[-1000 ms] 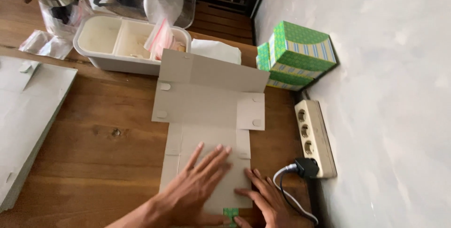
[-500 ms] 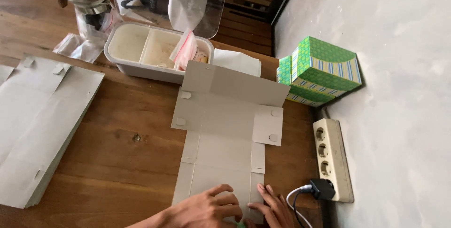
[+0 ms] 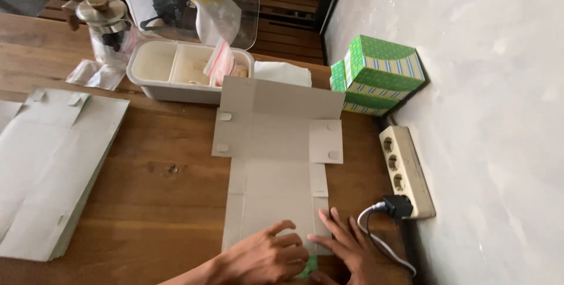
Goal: The person assembles a small cardboard box by folding the pre-cut flaps and securing them with green patterned tape. They work on a wooden table, handling the box and tape by hand to complete the assembly.
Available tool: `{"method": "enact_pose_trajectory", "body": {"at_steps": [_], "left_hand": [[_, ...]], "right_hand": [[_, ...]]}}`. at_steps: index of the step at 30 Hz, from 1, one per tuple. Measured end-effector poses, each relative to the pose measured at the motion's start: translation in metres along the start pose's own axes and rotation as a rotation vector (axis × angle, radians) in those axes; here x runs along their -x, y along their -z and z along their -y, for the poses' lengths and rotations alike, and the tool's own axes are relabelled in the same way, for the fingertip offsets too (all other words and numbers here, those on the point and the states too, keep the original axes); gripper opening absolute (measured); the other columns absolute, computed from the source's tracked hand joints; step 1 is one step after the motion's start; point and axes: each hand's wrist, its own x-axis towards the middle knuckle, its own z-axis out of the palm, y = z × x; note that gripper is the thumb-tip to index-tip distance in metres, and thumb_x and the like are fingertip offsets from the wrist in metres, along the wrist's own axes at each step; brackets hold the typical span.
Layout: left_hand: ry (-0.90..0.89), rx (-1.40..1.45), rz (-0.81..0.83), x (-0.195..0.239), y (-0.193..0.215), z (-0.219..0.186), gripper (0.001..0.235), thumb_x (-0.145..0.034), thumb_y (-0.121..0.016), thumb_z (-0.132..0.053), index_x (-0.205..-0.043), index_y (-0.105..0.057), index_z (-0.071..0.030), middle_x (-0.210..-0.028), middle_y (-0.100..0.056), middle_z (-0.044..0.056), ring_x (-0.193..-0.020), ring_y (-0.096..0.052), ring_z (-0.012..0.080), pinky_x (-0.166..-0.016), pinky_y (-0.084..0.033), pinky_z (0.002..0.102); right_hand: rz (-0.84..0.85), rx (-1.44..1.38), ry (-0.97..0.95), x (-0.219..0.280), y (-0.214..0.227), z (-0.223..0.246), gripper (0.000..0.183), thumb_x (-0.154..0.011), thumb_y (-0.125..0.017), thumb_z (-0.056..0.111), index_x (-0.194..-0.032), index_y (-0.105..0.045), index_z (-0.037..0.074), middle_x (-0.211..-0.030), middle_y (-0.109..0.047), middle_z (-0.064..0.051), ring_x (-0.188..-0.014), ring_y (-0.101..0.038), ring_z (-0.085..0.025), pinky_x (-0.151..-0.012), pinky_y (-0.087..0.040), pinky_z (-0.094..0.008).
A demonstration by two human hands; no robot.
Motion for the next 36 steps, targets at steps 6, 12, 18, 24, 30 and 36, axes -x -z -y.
{"method": "enact_pose_trajectory", "body": {"at_steps": [6, 12, 18, 24, 30, 36], "left_hand": [[0.084, -0.033, -0.022, -0.009, 0.011, -0.020, 0.041, -0.112, -0.055, -0.034, -0.085, -0.067, -0.005, -0.087, -0.063, 0.012, -0.081, -0.059, 0.0308, -0.095, -0.047, 0.048], [0.093, -0.126, -0.037, -0.006, 0.005, -0.024, 0.037, -0.111, -0.057, -0.031, -0.088, -0.069, -0.005, -0.093, -0.064, 0.010, -0.079, -0.059, 0.0271, -0.084, -0.048, 0.043], [0.143, -0.163, -0.014, -0.002, -0.011, -0.026, 0.037, -0.111, -0.056, -0.027, -0.085, -0.072, -0.007, -0.096, -0.069, 0.009, -0.083, -0.063, 0.0259, -0.077, -0.049, 0.041], [0.145, -0.259, 0.008, 0.003, -0.025, -0.028, 0.041, -0.112, -0.049, -0.021, -0.074, -0.063, -0.010, -0.089, -0.063, 0.007, -0.076, -0.057, 0.0228, -0.065, -0.046, 0.036], [0.135, -0.225, 0.090, 0.005, -0.020, -0.022, 0.032, -0.112, -0.054, -0.018, -0.084, -0.067, -0.011, -0.093, -0.066, 0.007, -0.080, -0.060, 0.0249, -0.071, -0.048, 0.037], [0.106, 0.091, 0.013, -0.008, 0.009, -0.010, 0.042, -0.116, -0.051, -0.030, -0.086, -0.068, -0.005, -0.098, -0.069, 0.009, -0.083, -0.061, 0.0264, -0.076, -0.050, 0.040]], "right_hand": [[-0.102, -0.061, 0.019, 0.006, -0.008, 0.017, 0.052, -0.091, -0.073, 0.040, -0.139, -0.067, 0.018, -0.166, -0.035, -0.011, -0.156, -0.024, -0.034, -0.123, -0.014, -0.056], [-0.598, 0.626, -0.010, 0.036, -0.099, 0.020, 0.046, -0.102, -0.039, 0.036, -0.144, -0.057, 0.025, -0.156, -0.048, -0.018, -0.143, -0.049, -0.038, -0.113, -0.041, -0.055], [-0.841, 0.936, -0.069, 0.066, -0.167, -0.028, 0.030, -0.106, -0.040, 0.039, -0.130, -0.056, 0.035, -0.137, -0.066, -0.011, -0.123, -0.067, -0.028, -0.105, -0.043, -0.049], [-0.937, 0.942, -0.026, 0.067, -0.173, -0.036, 0.026, -0.106, -0.043, 0.041, -0.129, -0.054, 0.036, -0.133, -0.068, -0.011, -0.119, -0.067, -0.031, -0.107, -0.039, -0.054], [-0.876, 0.944, -0.052, 0.043, -0.148, -0.021, 0.030, -0.106, -0.043, 0.048, -0.131, -0.056, 0.038, -0.139, -0.065, -0.011, -0.126, -0.064, -0.030, -0.107, -0.041, -0.058], [-0.784, 0.912, -0.063, 0.024, -0.120, -0.003, 0.049, -0.107, -0.026, 0.056, -0.141, -0.055, 0.037, -0.141, -0.064, -0.014, -0.134, -0.060, -0.030, -0.115, -0.035, -0.057]]}}
